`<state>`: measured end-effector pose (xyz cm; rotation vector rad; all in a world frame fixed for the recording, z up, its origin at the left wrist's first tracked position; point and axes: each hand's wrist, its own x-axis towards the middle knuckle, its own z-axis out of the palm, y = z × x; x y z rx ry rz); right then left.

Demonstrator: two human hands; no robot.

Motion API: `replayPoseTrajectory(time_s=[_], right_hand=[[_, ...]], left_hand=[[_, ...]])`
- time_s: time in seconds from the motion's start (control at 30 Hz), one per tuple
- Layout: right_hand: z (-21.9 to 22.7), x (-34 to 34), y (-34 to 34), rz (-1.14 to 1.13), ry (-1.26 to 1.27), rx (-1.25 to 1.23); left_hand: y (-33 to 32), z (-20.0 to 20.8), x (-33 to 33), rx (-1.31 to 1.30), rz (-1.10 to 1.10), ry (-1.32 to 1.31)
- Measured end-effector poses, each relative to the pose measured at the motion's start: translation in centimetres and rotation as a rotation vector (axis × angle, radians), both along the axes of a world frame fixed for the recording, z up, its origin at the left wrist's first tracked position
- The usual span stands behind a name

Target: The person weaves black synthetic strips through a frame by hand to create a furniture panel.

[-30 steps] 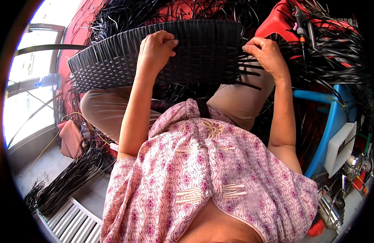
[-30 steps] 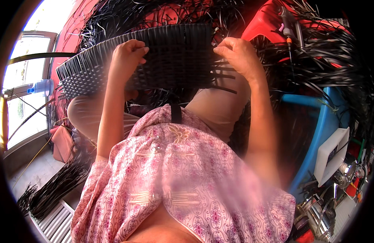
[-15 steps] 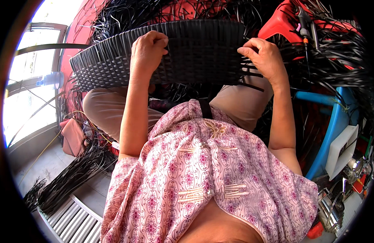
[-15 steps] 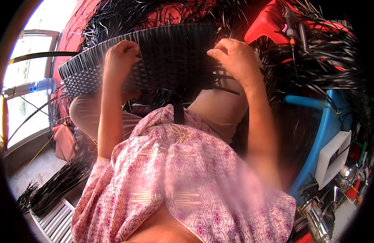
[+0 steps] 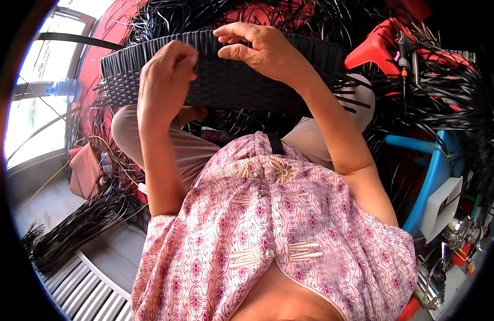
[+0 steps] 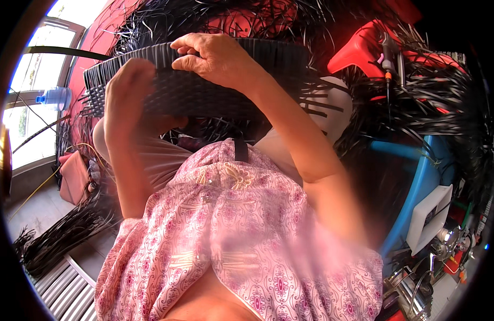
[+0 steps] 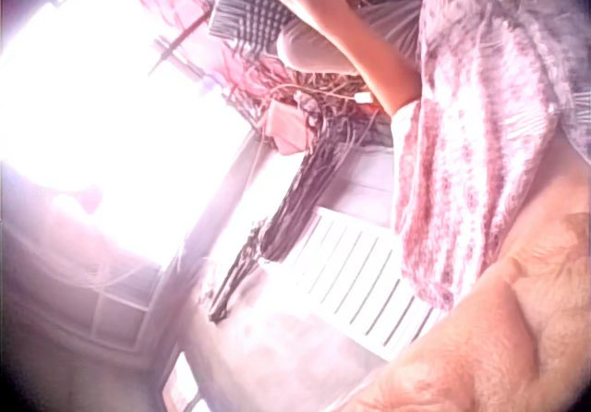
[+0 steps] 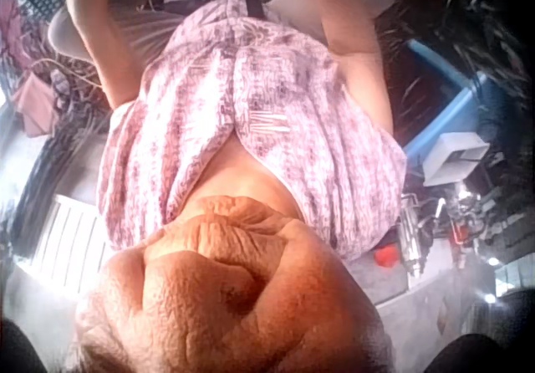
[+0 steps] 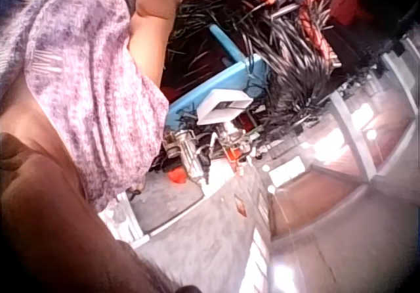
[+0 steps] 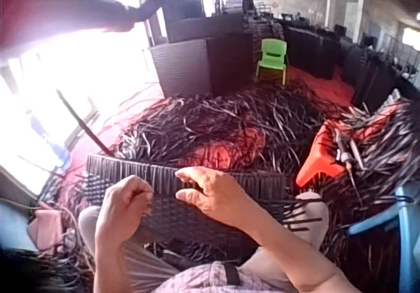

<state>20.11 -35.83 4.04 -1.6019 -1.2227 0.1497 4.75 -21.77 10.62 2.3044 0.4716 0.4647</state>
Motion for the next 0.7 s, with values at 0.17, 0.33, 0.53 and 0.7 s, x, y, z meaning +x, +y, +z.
replayPoseTrajectory(time_s=[0.17,0.33,0.53,0.7], right_hand=[[-0.2,0.2,0.1,0.105,0.252,-0.035],[-0.2,-0.7,-2.7,-0.213,0.300,-0.078],[-2.8,-1.8,-3.0,-0.438,0.161,-0.182],[-3.8,-1.9,-2.4,-0.486,0.066,-0.247]], left_hand=[[0.4,0.0,1.8,-0.117,-0.064,-0.083],[0.6,-7.9,4.7,-0.348,-0.028,-0.097],[-1.5,-11.7,5.8,0.222,0.060,-0.059],[-1.9,-11.0,6.2,0.243,0.084,0.008]])
